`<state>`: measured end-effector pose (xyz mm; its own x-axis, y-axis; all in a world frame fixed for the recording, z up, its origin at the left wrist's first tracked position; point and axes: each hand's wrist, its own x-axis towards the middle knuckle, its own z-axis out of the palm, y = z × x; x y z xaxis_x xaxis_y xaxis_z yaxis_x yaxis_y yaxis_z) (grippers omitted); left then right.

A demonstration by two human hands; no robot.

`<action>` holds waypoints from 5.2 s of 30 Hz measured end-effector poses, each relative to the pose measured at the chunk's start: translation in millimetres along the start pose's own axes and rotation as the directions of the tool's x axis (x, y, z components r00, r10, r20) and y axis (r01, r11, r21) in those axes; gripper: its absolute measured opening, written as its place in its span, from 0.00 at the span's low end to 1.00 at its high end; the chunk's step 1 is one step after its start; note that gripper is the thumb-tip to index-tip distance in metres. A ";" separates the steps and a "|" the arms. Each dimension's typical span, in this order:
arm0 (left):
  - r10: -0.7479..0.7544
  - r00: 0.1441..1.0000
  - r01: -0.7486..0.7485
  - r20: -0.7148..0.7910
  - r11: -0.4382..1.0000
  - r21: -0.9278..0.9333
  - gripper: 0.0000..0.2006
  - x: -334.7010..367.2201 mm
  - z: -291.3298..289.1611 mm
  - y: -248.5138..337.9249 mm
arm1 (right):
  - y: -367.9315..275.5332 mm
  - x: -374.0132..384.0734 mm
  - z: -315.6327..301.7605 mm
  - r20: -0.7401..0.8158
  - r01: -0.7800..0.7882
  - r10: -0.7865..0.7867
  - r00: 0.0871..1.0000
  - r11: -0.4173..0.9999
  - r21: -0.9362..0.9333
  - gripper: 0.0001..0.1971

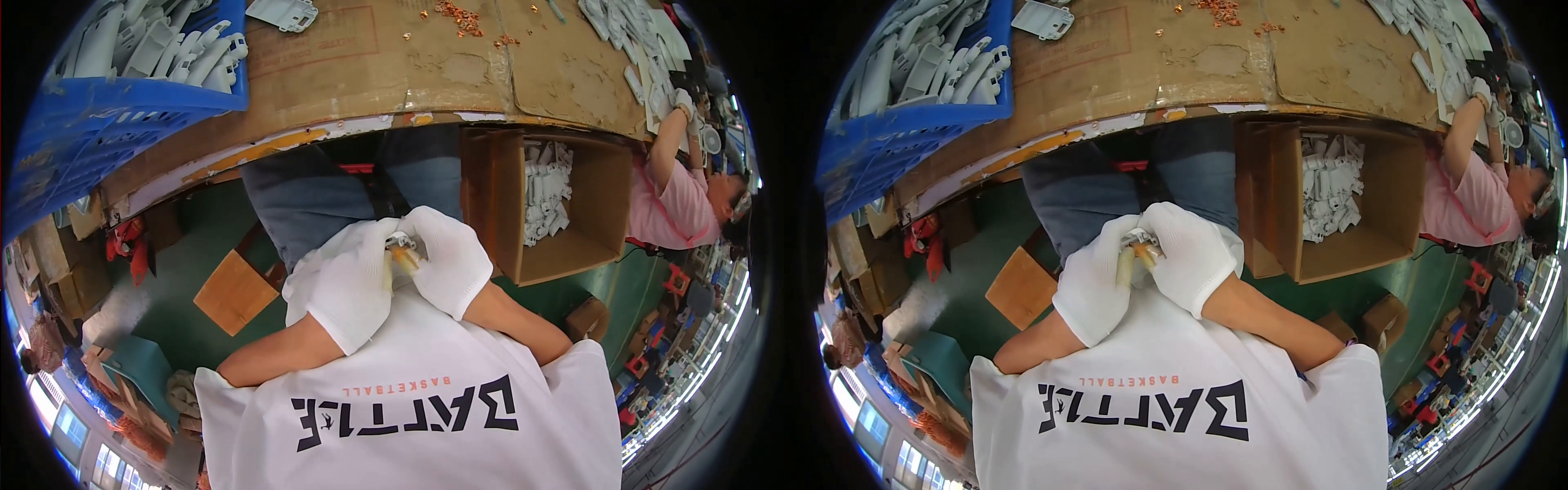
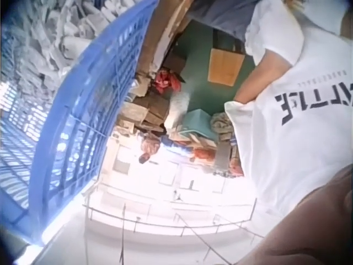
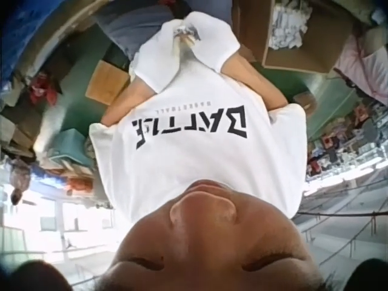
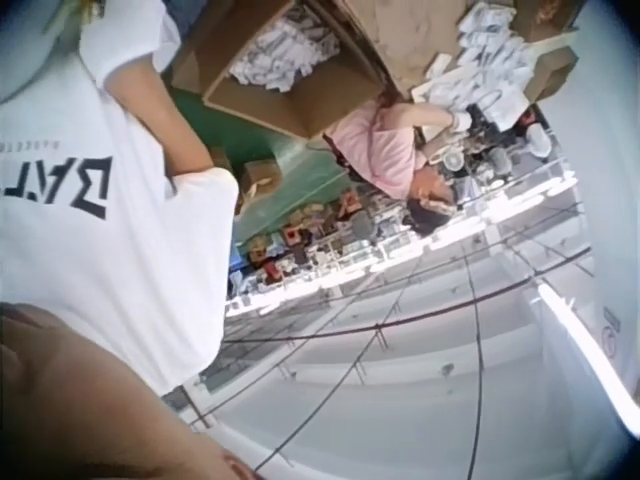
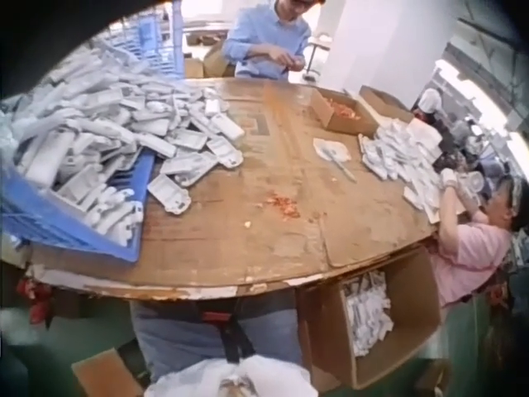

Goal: The person picks up a plastic housing and a metal contact, inserts the contact into the housing by hand, and places the assembled unit into a cardboard box. This process is repeated for several units, occasionally moving the blue crate to reach more housings.

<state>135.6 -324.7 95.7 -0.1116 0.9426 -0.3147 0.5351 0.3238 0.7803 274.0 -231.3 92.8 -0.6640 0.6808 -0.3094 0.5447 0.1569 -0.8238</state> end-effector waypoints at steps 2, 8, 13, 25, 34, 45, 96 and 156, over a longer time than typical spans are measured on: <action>-0.006 1.000 0.006 0.019 1.000 0.002 0.18 1.1 -0.9 -4.2 | -0.2 -1.8 3.9 -0.023 0.023 -0.023 0.999 1.000 -0.015 0.06; -0.046 0.998 0.047 0.042 0.998 -0.036 0.22 7.1 -10.1 -1.5 | -7.5 5.1 -2.7 0.077 0.047 -0.040 0.996 0.995 -0.083 0.10; 0.077 0.982 -0.082 -0.171 0.996 -0.020 0.21 16.2 -6.9 -9.6 | -18.6 9.9 -17.3 0.231 -0.042 0.052 0.972 0.998 -0.050 0.14; 0.086 0.995 -0.092 -0.055 0.989 -0.115 0.20 24.5 -4.3 -23.4 | -4.9 6.1 -11.2 0.217 -0.177 0.174 0.961 0.984 -0.009 0.14; 0.041 0.996 -0.044 0.084 0.998 0.037 0.15 30.8 6.5 -16.3 | 3.6 -3.6 -3.4 0.139 -0.216 0.226 0.964 0.973 -0.085 0.12; -0.115 0.987 0.084 -0.112 0.964 -0.251 0.14 33.7 -20.3 3.8 | -11.3 -10.2 -13.6 -0.116 0.005 -0.013 0.993 0.997 -0.071 0.18; -0.271 0.881 0.465 0.387 0.359 -0.809 0.15 13.5 -17.3 1.1 | 6.5 -21.0 -27.2 0.276 0.486 -0.403 0.873 0.769 -0.416 0.14; 0.533 0.771 -0.155 -0.349 0.688 0.709 0.22 216.2 -90.6 -19.1 | 130.4 253.2 -287.9 0.044 0.306 -0.471 0.881 0.496 -0.813 0.08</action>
<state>25.3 -119.7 61.7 -0.0928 0.9275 0.3621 0.9791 0.0188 0.2027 324.5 167.4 43.8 -0.8642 0.4941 0.0947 0.4831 0.8676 -0.1173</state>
